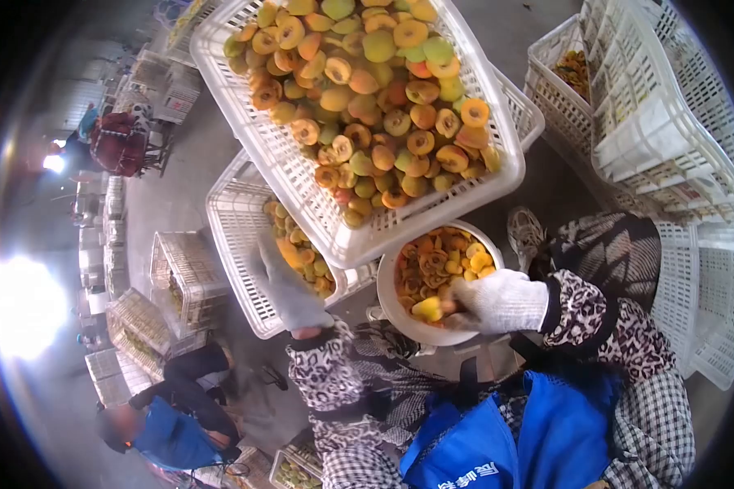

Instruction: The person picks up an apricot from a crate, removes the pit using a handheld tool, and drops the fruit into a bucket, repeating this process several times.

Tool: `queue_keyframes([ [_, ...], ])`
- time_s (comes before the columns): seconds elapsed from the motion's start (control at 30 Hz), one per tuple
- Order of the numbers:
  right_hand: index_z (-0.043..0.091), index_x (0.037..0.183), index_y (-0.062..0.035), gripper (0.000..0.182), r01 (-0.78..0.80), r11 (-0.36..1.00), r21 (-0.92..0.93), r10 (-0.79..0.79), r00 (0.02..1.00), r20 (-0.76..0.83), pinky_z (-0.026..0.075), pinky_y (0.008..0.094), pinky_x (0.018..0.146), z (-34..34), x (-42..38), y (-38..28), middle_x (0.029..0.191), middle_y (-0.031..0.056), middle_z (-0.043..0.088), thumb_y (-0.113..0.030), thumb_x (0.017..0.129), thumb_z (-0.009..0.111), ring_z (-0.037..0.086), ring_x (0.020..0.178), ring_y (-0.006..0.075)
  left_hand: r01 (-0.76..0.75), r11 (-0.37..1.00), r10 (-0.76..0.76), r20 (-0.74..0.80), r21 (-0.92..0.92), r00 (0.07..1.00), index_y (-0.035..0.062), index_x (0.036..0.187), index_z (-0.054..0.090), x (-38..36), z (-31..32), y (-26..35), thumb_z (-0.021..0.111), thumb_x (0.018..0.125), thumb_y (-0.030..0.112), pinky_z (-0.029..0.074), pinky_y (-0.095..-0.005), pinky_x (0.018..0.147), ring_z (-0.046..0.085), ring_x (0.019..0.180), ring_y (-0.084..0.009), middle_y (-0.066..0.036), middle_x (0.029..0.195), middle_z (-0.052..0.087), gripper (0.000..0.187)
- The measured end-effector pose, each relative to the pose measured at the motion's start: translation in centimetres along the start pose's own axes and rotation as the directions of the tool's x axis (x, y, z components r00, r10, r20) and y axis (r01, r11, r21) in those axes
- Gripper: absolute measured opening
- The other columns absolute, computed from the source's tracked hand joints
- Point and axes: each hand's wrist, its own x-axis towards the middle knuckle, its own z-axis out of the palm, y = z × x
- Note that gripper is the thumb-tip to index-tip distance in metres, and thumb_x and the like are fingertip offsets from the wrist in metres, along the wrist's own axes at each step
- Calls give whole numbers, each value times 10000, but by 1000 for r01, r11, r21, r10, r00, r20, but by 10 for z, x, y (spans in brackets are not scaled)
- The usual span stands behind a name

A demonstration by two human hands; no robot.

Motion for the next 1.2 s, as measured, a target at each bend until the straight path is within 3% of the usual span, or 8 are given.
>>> queue_keyframes([
  [0.17,569,952,-20,191,-18,949,-315,-64,967,-248,472,435,426,33,-7,50,664,119,617,-167,838,527,625,496,294,-302,946,291,102,121,951,6,1190,552,60,43,2,592,921,97,449,-368,935,554,1075,-203,-112,1143,575,287],
  [0.3,583,754,-79,100,3,876,-482,-173,935,-309,433,419,428,27,-22,58,572,74,550,-167,800,570,585,498,255,-485,-240,263,537,841,801,74,1113,644,55,131,-47,480,857,150,377,-510,1038,563,1105,-297,-118,1104,642,313],
  [0.37,572,779,-68,237,-11,979,-203,-33,976,-214,447,441,425,14,-21,52,591,123,577,-263,909,535,581,472,306,-586,233,47,593,776,804,53,1168,598,59,146,-78,516,850,155,295,-588,1091,572,1113,-310,-146,1148,620,343],
  [0.67,584,952,-2,331,-28,961,274,106,956,-275,517,407,581,-34,-30,23,756,168,664,-323,875,610,661,629,310,-646,421,-91,738,637,668,94,1167,619,76,118,-20,556,865,188,495,-484,806,671,805,-300,-143,978,685,323],
  [0.77,607,944,-5,265,-2,618,786,412,853,-321,502,319,581,-47,-22,9,758,90,633,-256,862,610,617,621,174,-59,997,78,629,-50,774,3,1179,574,32,98,16,563,886,46,506,-356,899,637,1030,-278,-174,1051,647,297],
  [0.83,622,962,-20,247,53,293,955,559,801,-216,452,218,517,-69,-20,-19,722,17,595,-256,895,592,558,591,79,399,766,65,679,-504,731,23,1148,612,-10,93,56,647,845,-24,508,-300,886,613,1041,-219,-134,1103,616,309],
  [1.07,566,1002,-33,182,196,151,969,487,838,-246,465,226,394,-64,15,-30,682,33,583,-169,881,569,544,457,124,-109,828,441,521,-549,731,30,1188,563,-44,90,73,661,787,-69,489,-298,907,544,1121,-205,-70,1194,525,424],
  [1.2,569,1022,-36,167,308,98,946,411,854,-321,515,243,443,-58,30,-57,756,48,608,-132,889,535,589,527,133,572,446,134,683,-689,718,38,1332,436,-42,57,91,589,903,75,462,-307,947,531,1141,-190,-67,1254,512,457],
])
